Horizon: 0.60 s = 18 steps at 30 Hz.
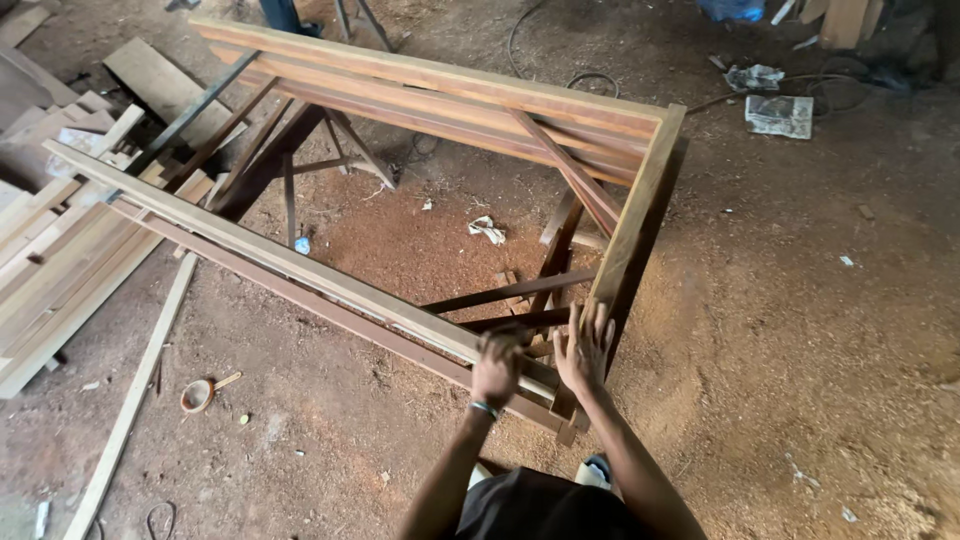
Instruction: The person sands the surfaces and edges of a large wooden frame using a piece of sandpaper held by hand.
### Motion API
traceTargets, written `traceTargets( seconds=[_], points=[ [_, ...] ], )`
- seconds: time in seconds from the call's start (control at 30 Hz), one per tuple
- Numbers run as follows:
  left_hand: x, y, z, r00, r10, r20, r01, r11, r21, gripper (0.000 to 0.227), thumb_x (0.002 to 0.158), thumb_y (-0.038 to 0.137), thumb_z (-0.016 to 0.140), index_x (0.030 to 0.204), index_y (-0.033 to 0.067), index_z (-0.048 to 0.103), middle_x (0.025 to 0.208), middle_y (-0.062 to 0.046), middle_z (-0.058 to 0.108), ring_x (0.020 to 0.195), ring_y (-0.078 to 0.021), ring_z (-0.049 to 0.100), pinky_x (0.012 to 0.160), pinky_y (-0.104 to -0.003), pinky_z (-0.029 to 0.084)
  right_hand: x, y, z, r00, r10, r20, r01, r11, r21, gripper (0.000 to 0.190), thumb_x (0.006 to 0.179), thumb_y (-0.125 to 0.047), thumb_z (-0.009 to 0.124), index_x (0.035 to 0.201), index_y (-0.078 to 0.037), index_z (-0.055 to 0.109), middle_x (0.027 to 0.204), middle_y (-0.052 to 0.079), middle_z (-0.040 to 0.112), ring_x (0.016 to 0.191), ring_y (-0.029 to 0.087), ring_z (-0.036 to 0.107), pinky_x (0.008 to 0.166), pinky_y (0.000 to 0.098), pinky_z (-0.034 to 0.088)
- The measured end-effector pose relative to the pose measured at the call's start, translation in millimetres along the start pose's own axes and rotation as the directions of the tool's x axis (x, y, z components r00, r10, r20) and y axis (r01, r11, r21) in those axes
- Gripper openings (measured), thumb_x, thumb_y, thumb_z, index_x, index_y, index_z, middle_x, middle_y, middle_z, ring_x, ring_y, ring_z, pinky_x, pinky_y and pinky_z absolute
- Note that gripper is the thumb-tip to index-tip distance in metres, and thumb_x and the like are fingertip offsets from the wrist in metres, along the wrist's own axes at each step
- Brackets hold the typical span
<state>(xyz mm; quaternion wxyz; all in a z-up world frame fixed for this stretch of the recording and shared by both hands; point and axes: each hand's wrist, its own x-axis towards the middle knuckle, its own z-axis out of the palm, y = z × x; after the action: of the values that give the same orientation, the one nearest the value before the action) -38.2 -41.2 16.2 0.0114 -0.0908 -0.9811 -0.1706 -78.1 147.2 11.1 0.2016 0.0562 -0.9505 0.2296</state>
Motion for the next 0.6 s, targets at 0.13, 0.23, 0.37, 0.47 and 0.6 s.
traceTargets(
  seconds=[0.13,0.23,0.37,0.47,0.6],
  points=[
    [-31.0,11.4,-4.2,0.967,0.217,-0.136,-0.211,0.976,0.055,0.053,0.107,0.036,0.042,0.149,0.0043,0.048,0.156,-0.018,0.046,0.149,-0.0285,0.039,0.126,-0.05,0.021,3.1,-3.0,-7.1,0.997,-0.015,0.073,0.018,0.999,-0.035,0.057,0.099,-0.039,0.056,0.147,-0.009,0.047,0.166,0.021,0.022,0.156,0.036,0.018,0.127,0.0571,0.009],
    [-42.9,-4.8,-25.6,0.935,0.345,-0.081,-0.332,0.933,0.139,0.064,0.103,0.047,0.047,0.154,0.0106,0.043,0.164,-0.018,0.033,0.152,-0.0303,0.031,0.125,-0.049,0.022,4.1,-1.5,-10.1,0.997,-0.053,0.051,0.053,0.999,0.006,0.051,0.095,-0.036,0.06,0.14,-0.012,0.054,0.163,0.02,0.031,0.153,0.036,0.022,0.126,0.0583,0.011],
    [-20.6,-13.9,-52.4,0.92,0.388,0.049,-0.391,0.907,0.155,0.083,0.086,0.065,0.054,0.153,0.0166,0.043,0.166,-0.014,0.028,0.15,-0.0291,0.033,0.119,-0.047,0.031,5.9,1.4,-10.9,0.997,-0.053,0.051,0.051,0.998,0.031,0.04,0.095,-0.033,0.064,0.132,-0.017,0.059,0.162,0.017,0.037,0.154,0.036,0.026,0.127,0.0591,0.012],
    [-5.1,-4.1,-66.9,0.915,0.325,0.24,-0.38,0.892,0.243,0.093,0.084,0.077,0.053,0.152,0.0161,0.042,0.166,-0.013,0.028,0.146,-0.0287,0.035,0.116,-0.046,0.036,6.0,5.4,-8.5,0.995,-0.052,0.086,0.052,0.999,-0.002,0.033,0.093,-0.029,0.065,0.125,-0.021,0.061,0.161,0.016,0.039,0.154,0.037,0.027,0.126,0.0603,0.012],
    [4.7,7.2,-53.0,0.864,0.086,0.497,-0.285,0.895,0.341,0.082,0.095,0.074,0.04,0.157,0.0196,0.036,0.165,-0.009,0.027,0.144,-0.0273,0.034,0.117,-0.047,0.033,3.2,9.6,-3.4,0.993,-0.112,0.022,0.11,0.991,0.074,0.033,0.091,-0.026,0.068,0.123,-0.019,0.061,0.161,0.017,0.038,0.154,0.04,0.023,0.125,0.0634,0.008]
  ],
)
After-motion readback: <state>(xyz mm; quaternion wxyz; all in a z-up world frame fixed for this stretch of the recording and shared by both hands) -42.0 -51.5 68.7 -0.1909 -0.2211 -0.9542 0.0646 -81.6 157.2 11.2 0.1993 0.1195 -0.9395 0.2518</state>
